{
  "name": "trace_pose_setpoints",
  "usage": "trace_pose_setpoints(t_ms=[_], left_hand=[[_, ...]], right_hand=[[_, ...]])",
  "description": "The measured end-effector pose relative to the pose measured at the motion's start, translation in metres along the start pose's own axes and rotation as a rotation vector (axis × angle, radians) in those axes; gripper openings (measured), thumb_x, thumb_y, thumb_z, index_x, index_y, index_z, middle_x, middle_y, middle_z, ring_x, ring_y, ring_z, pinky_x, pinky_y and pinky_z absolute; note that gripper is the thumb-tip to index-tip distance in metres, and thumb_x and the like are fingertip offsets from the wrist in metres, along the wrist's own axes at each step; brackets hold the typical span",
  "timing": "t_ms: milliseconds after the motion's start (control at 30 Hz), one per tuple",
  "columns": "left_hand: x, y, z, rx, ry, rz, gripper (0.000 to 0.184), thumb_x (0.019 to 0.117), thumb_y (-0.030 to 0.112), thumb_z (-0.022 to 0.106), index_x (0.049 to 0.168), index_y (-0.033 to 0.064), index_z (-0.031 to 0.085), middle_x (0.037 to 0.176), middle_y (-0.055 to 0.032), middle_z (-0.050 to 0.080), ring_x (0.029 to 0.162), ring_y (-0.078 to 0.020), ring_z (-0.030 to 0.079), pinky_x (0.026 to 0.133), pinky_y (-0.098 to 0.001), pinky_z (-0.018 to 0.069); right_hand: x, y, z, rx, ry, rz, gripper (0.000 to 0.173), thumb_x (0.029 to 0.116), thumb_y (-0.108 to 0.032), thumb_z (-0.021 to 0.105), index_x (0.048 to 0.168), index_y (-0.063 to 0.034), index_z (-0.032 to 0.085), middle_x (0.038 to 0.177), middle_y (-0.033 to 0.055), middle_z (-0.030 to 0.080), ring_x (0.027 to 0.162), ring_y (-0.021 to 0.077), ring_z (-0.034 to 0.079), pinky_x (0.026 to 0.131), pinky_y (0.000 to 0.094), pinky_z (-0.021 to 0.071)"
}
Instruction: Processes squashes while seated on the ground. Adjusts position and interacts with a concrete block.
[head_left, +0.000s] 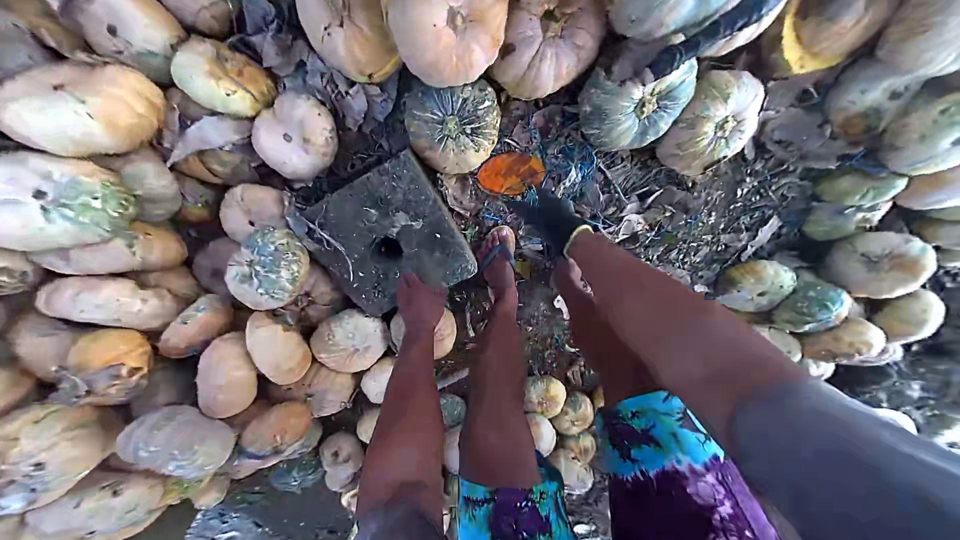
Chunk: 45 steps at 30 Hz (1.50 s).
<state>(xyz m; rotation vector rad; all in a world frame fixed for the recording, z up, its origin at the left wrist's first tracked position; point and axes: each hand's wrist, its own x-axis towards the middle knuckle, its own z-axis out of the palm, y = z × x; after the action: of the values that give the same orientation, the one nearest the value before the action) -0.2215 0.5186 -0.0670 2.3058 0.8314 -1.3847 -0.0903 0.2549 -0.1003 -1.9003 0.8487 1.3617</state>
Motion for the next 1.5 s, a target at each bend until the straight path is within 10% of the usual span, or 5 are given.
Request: trace_pose_setpoints(t_ms=[400, 600, 833, 1233, 1500], left_hand=[[0.058, 0.014, 0.08, -0.068, 0.162, 0.032, 0.143, 0.0753, 0.074, 0.075, 0.163, -0.0051, -0.005, 0.167, -0.0335, -0.016, 0.157, -0.0491, -0.014, 0.121, -0.0717, -0.004], [0.055, 0.021, 0.065, -0.102, 0.153, 0.002, 0.141, 0.0723, 0.07, 0.081, 0.164, -0.0034, 0.003, 0.169, -0.0334, -0.006, 0.157, -0.0494, -0.005, 0.122, -0.0705, 0.0027], [0.08, 0.036, -0.003, -0.504, 0.17, -0.206, 0.119, 0.081, 0.068, 0.076, 0.156, -0.0093, 0.024, 0.143, -0.0353, 0.052, 0.14, -0.047, 0.047, 0.124, -0.0616, 0.0234], [0.086, 0.036, -0.011, -0.42, 0.08, -0.237, 0.134, 0.0739, 0.074, 0.079, 0.159, -0.0072, 0.015, 0.149, -0.0365, 0.045, 0.139, -0.049, 0.047, 0.115, -0.0642, 0.0359], [0.089, 0.02, 0.001, -0.358, 0.177, -0.155, 0.107, 0.0911, 0.075, 0.058, 0.155, -0.0065, 0.028, 0.141, -0.0345, 0.054, 0.136, -0.048, 0.051, 0.113, -0.0655, 0.0382]], right_hand=[[0.13, -0.12, 0.059, 0.644, 0.138, -0.083, 0.084, 0.0903, -0.065, 0.066, 0.152, -0.013, 0.042, 0.144, 0.0135, 0.057, 0.13, 0.0275, 0.058, 0.101, 0.0579, 0.0547], [0.13, -0.124, 0.054, 0.497, 0.101, -0.093, 0.077, 0.096, -0.071, 0.051, 0.149, -0.0149, 0.048, 0.144, 0.0144, 0.056, 0.129, 0.0307, 0.058, 0.097, 0.0614, 0.055], [0.112, -0.108, 0.045, 0.477, 0.027, -0.127, 0.081, 0.0935, -0.069, 0.059, 0.155, -0.0201, 0.038, 0.152, 0.012, 0.05, 0.134, 0.0307, 0.055, 0.1, 0.0578, 0.0547], [-0.009, 0.053, 0.113, -0.007, -0.351, -0.194, 0.064, 0.1112, -0.051, 0.024, 0.151, -0.0056, 0.047, 0.143, 0.0248, 0.056, 0.13, 0.0368, 0.057, 0.106, 0.0583, 0.0465], [0.069, 0.085, 0.182, 0.4, -0.289, -0.103, 0.077, 0.1053, -0.066, 0.017, 0.136, -0.0115, 0.061, 0.129, 0.0121, 0.066, 0.119, 0.0249, 0.062, 0.098, 0.0531, 0.0527]])
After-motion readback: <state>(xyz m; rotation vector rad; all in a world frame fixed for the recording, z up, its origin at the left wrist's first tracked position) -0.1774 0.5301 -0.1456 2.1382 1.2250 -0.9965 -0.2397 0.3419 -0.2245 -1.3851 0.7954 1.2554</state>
